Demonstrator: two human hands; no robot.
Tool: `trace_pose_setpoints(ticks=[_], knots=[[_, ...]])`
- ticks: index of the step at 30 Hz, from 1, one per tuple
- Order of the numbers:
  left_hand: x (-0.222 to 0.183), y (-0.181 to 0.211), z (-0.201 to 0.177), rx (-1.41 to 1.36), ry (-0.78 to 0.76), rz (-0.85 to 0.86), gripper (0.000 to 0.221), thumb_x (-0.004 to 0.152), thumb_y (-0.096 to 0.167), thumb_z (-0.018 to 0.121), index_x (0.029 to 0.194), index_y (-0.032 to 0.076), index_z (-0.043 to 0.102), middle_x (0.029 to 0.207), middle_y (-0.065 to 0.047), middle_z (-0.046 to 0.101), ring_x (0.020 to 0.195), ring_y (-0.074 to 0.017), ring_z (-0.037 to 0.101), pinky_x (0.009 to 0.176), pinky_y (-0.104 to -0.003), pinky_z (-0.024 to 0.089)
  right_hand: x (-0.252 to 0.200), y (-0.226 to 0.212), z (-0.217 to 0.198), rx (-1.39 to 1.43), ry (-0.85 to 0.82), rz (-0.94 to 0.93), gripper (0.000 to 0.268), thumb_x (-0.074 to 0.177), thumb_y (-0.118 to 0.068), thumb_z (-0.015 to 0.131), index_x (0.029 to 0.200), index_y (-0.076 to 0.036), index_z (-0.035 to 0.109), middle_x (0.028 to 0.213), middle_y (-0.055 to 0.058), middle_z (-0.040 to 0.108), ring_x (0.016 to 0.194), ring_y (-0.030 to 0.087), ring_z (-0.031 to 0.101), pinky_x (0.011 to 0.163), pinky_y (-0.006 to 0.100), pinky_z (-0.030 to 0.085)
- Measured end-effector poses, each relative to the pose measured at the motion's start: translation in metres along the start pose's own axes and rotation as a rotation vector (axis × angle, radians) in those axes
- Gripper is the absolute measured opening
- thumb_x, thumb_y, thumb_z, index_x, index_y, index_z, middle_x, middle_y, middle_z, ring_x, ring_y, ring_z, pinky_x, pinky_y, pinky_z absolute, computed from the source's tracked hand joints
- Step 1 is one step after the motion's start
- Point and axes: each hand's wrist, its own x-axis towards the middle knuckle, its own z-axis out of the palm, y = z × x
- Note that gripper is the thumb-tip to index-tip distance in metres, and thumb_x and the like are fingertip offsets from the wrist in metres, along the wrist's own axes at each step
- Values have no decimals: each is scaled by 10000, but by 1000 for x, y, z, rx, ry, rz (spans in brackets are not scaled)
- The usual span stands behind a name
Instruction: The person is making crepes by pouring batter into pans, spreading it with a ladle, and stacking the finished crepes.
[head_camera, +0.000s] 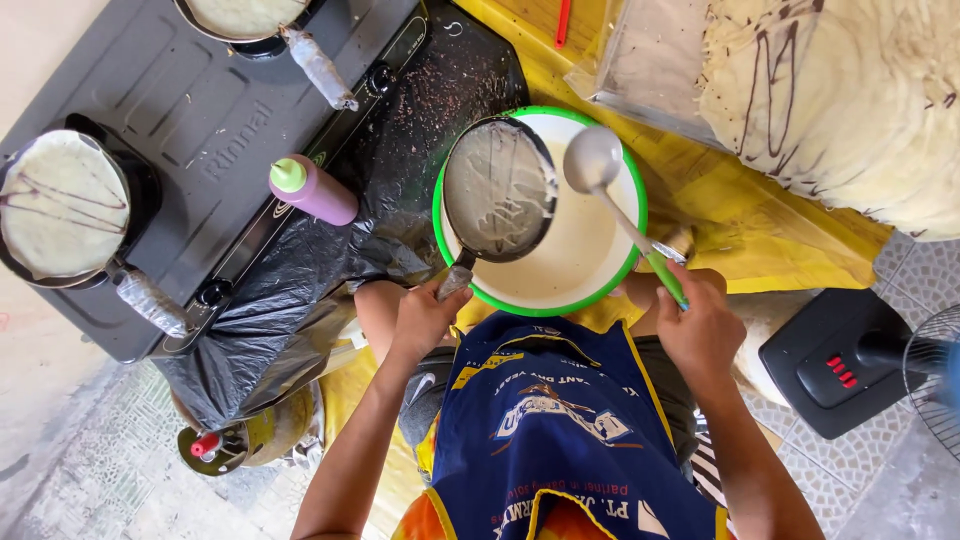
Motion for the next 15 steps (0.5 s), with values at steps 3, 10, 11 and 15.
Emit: trace_pose_setpoints(ticks=[3,10,11,15], knots=[[-6,-5,-2,456,199,233,554,925,551,732,880,0,700,603,-178,639,579,-387,684,532,-411,537,0,3,2,-29,-405,218,448,968,-441,639,1412,-491,607,1123,7,682,988,339,725,882,558,583],[-30,18,5,1204,692,852,356,911,501,676,904,148,628,648,16,573,528,-150,640,480,-270,519,-3,-29,19,-119,-791,189,472,922,-333,568,1384,-425,570,1013,57,652,903,337,716,881,511,566],[-27,8,9,1259,717,914,381,916,528,629,914,147,616,646,19,517,522,-163,607,471,-272,501,-1,-38,15,-137,-778,173,367,916,-275,592,1261,-335,702,888,72,650,766,342,712,795,480,582],[-9,-22,22,1228,770,918,330,945,477,615,913,150,650,631,47,520,467,-124,583,453,-242,479,-15,-28,49,-137,-868,125,477,931,-237,493,1360,-352,667,1084,85,717,966,378,731,825,531,567]])
